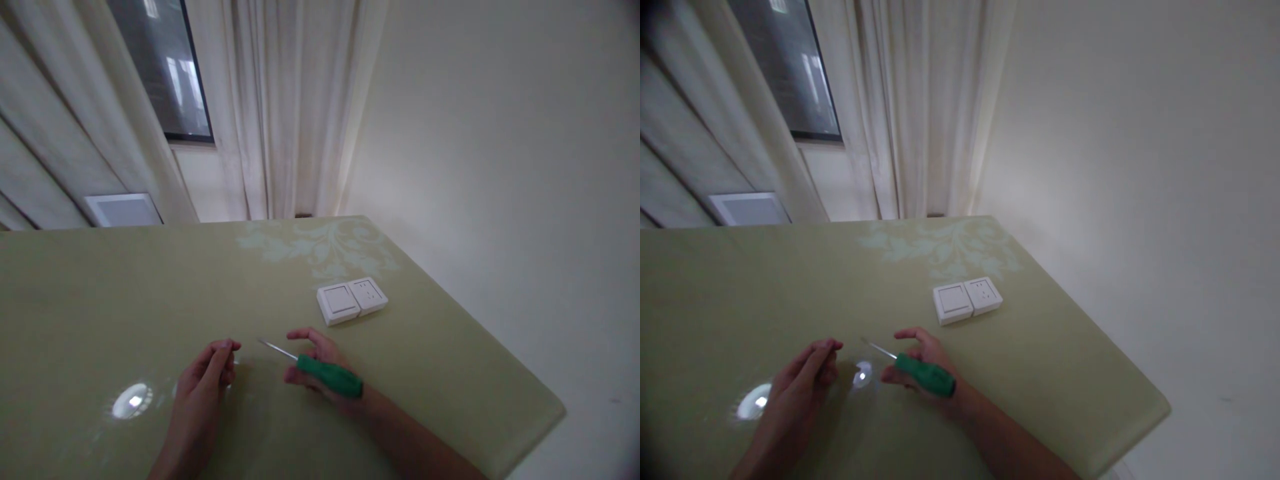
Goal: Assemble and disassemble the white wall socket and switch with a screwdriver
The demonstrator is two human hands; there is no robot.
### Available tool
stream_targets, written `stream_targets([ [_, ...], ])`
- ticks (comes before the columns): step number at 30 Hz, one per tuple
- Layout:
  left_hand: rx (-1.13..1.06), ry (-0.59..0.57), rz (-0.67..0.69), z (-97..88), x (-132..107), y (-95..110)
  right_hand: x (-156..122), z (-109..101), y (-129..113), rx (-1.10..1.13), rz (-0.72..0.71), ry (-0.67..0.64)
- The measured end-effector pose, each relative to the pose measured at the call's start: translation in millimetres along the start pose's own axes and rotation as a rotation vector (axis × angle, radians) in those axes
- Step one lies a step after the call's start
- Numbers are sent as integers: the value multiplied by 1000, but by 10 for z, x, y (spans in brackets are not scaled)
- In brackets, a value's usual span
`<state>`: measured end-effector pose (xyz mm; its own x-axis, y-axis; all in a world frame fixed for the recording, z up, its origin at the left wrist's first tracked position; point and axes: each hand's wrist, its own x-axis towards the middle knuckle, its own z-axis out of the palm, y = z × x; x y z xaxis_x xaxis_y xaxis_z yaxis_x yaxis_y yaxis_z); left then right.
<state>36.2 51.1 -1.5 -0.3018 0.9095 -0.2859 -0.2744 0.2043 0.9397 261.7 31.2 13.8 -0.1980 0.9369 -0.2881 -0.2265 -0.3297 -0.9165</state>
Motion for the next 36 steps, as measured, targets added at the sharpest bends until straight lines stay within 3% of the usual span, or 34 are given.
stream_targets([
  [4,-4,-2,-12,9,-7,11,-62,18,-58,-15,-111,-92],
  [11,15,-6,31,42,-17,45,12,-13,-7,16,-33,43],
  [19,4,-23,18,2,16,10,67,-26,-31,199,-1,11],
  [26,13,-17,-7,-21,82,6,103,-23,-61,240,-65,13],
  [36,65,-20,178,-64,108,71,128,0,79,135,-68,140],
])
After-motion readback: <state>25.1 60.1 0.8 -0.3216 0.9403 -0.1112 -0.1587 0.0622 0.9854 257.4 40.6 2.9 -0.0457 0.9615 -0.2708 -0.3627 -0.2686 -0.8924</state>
